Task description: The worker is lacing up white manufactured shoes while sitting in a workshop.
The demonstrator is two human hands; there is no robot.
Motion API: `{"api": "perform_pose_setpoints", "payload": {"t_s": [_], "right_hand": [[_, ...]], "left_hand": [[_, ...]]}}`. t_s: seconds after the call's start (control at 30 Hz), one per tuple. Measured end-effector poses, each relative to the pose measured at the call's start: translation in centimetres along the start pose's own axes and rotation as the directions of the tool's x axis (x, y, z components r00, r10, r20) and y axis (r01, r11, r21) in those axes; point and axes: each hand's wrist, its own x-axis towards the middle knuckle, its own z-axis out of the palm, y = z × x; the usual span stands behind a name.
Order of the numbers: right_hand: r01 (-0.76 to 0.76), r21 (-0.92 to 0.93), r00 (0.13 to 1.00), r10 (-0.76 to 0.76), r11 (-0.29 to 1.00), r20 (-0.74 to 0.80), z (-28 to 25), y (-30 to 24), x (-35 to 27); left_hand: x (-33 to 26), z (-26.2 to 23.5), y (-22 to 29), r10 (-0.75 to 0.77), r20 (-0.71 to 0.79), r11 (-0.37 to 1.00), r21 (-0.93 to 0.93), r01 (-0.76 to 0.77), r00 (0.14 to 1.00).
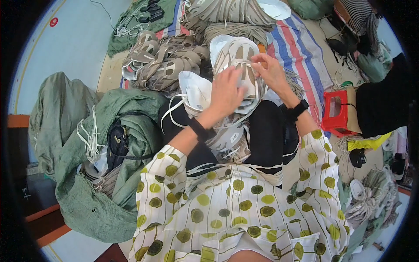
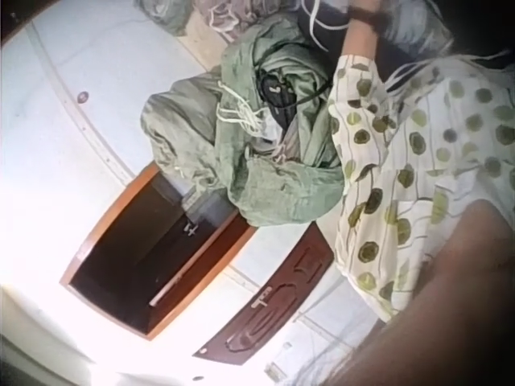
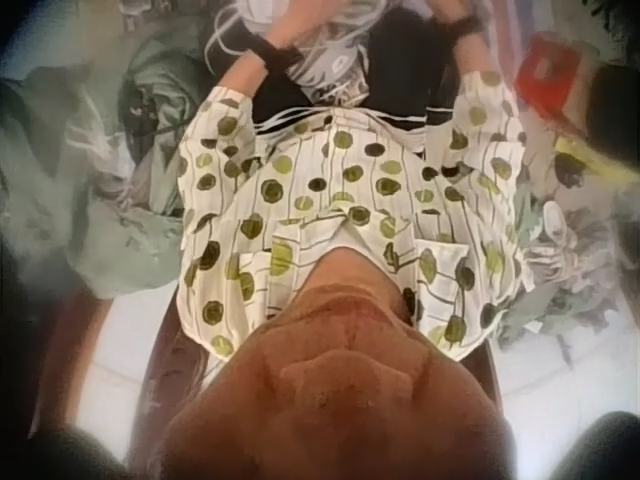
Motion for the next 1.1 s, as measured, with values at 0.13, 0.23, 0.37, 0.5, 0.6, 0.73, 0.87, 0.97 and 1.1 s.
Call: {"api": "perform_pose_setpoints", "payload": {"t_s": [0.13, 0.23, 0.37, 0.5, 0.6, 0.73, 0.87, 0.97, 1.1], "right_hand": [[0.013, 0.244, 0.993, 0.015, 0.97, -0.115, -0.6, 1.4, -1.3], [-0.038, 0.331, 0.995, 0.068, 0.943, -0.078, -0.2, 2.4, -2.6], [-0.11, 0.28, 0.993, 0.116, 0.954, -0.004, -0.2, 2.1, -3.7], [-0.039, 0.301, 0.992, 0.073, 0.953, -0.103, 0.1, 2.1, -3.5], [0.025, 0.218, 0.987, 0.01, 0.976, -0.158, -1.1, 2.3, -4.5], [0.006, 0.317, 0.998, -0.028, 0.948, 0.063, -1.0, -2.7, -7.5], [0.074, 0.249, 0.881, -0.18, 0.966, 0.437, 1.6, -3.9, -10.0], [0.541, -0.014, 0.764, -0.485, 0.841, 0.425, 3.9, -1.4, -11.9], [0.543, -0.245, 0.755, -0.339, 0.803, 0.562, 5.1, -2.9, -13.3]], "left_hand": [[4.0, -0.2, -0.5, 0.032, -0.085, 0.997, 0.069, -0.026, 0.996], [5.7, -0.3, -1.2, -0.001, 0.059, 0.973, 0.229, -0.012, 0.998], [6.5, -0.6, -1.5, -0.023, 0.134, 0.944, 0.33, -0.023, 0.991], [8.5, -0.6, -1.1, -0.232, 0.283, 0.947, 0.285, 0.149, 0.931], [9.4, -1.6, -1.5, -0.289, 0.328, 0.883, 0.453, 0.119, 0.899], [8.3, -3.4, -4.7, -0.194, 0.215, 0.977, 0.132, 0.168, 0.957], [7.6, -1.5, -4.0, -0.099, 0.206, 0.993, 0.09, 0.082, 0.974], [7.9, -0.7, -2.8, 0.018, 0.203, 0.973, 0.223, -0.065, 0.979], [7.2, -0.2, -2.6, 0.165, 0.188, 0.887, 0.401, -0.229, 0.968]]}}
